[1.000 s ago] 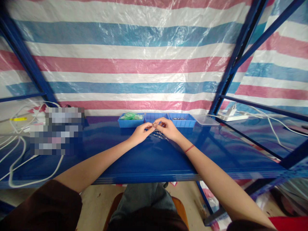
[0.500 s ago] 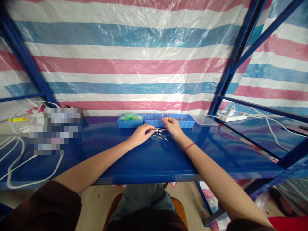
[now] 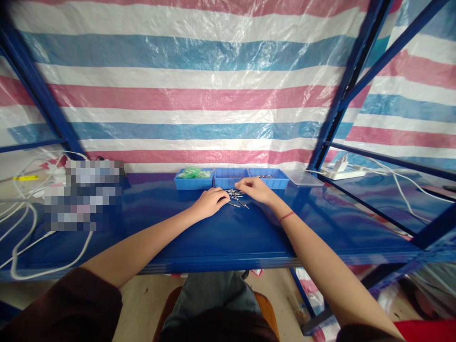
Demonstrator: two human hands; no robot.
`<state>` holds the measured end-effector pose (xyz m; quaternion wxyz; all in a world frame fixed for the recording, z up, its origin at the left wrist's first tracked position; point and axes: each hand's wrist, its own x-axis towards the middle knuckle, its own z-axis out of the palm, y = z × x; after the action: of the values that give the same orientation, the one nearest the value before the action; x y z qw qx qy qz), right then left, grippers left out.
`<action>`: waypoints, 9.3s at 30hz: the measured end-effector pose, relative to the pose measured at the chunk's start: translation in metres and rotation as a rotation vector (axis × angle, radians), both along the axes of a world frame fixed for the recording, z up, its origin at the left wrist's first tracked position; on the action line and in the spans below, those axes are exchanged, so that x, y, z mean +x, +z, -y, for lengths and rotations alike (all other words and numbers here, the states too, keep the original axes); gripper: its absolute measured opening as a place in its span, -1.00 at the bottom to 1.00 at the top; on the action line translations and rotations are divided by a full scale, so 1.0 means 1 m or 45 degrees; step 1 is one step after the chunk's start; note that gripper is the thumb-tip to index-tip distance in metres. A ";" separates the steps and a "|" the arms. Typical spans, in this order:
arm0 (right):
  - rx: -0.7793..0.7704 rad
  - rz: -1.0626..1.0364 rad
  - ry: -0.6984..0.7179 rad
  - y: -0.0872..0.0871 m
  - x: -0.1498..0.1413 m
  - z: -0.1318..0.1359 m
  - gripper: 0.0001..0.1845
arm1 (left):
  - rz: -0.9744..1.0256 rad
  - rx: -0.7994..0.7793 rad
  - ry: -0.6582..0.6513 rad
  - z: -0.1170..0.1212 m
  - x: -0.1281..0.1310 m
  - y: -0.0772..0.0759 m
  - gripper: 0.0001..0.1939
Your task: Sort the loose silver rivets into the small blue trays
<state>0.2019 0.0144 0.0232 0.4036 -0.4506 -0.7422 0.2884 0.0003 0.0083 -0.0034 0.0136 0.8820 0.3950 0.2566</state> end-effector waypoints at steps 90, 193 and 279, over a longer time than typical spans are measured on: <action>0.058 0.102 0.256 -0.006 -0.019 0.009 -0.61 | 0.978 -0.341 -0.167 -0.005 0.004 0.006 -0.85; 0.607 0.627 -0.981 0.001 0.034 -0.014 -0.55 | 0.041 -0.092 0.019 -0.006 -0.001 -0.002 -0.74; 0.415 0.303 -0.105 -0.003 -0.004 -0.001 -0.74 | 0.531 -0.225 -0.039 -0.012 -0.002 0.001 -0.83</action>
<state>0.1977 0.0157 0.0198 0.3921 -0.4401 -0.8025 0.0926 -0.0017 0.0204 -0.0022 0.1763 0.8111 0.3912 0.3976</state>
